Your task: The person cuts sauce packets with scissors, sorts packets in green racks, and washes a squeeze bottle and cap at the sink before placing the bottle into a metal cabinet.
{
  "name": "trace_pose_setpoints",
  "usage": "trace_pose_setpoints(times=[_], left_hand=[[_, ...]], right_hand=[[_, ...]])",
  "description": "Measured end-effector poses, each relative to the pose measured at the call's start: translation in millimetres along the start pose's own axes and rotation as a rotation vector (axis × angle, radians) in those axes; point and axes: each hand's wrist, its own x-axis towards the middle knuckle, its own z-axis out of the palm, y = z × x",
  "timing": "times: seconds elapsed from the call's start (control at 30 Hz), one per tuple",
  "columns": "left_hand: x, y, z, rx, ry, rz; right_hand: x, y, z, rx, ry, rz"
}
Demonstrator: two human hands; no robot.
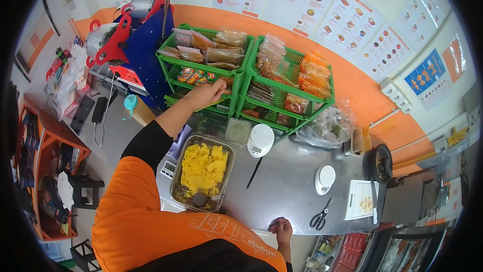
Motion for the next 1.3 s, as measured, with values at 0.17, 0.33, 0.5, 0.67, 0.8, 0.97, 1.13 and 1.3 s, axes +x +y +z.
trace_pose_setpoints(times=[0.17,0.33,0.5,0.67,0.8,0.97,1.13,1.3], left_hand=[[5.5,-36.9,32.3,-0.067,0.202,0.261],[11.7,-28.9,27.6,0.288,0.033,0.219],[4.6,21.0,9.1,0.468,-0.231,-0.116],[-6.3,11.4,42.4,0.618,0.065,-0.032],[-2.6,22.2,32.4,0.447,-0.052,-0.119],[30.7,-6.3,9.1,0.044,0.004,-0.339],[66.8,-55.1,17.9,0.188,0.226,-0.196],[94.3,-64.0,38.2,0.014,0.266,-0.186]], right_hand=[[0.0,0.7,-0.2,-0.006,-0.003,0.006],[0.3,1.1,-1.6,-0.012,-0.012,-0.008],[-0.2,0.0,-0.3,-0.005,-0.011,-0.025],[5.6,10.6,-4.1,-0.015,-0.013,-0.047],[4.8,6.7,-3.6,0.000,-0.032,-0.045],[4.6,4.0,-2.7,-0.024,-0.009,-0.004],[5.8,5.6,-4.5,0.015,-0.007,0.030],[4.3,1.4,-1.4,0.025,0.005,0.031]])
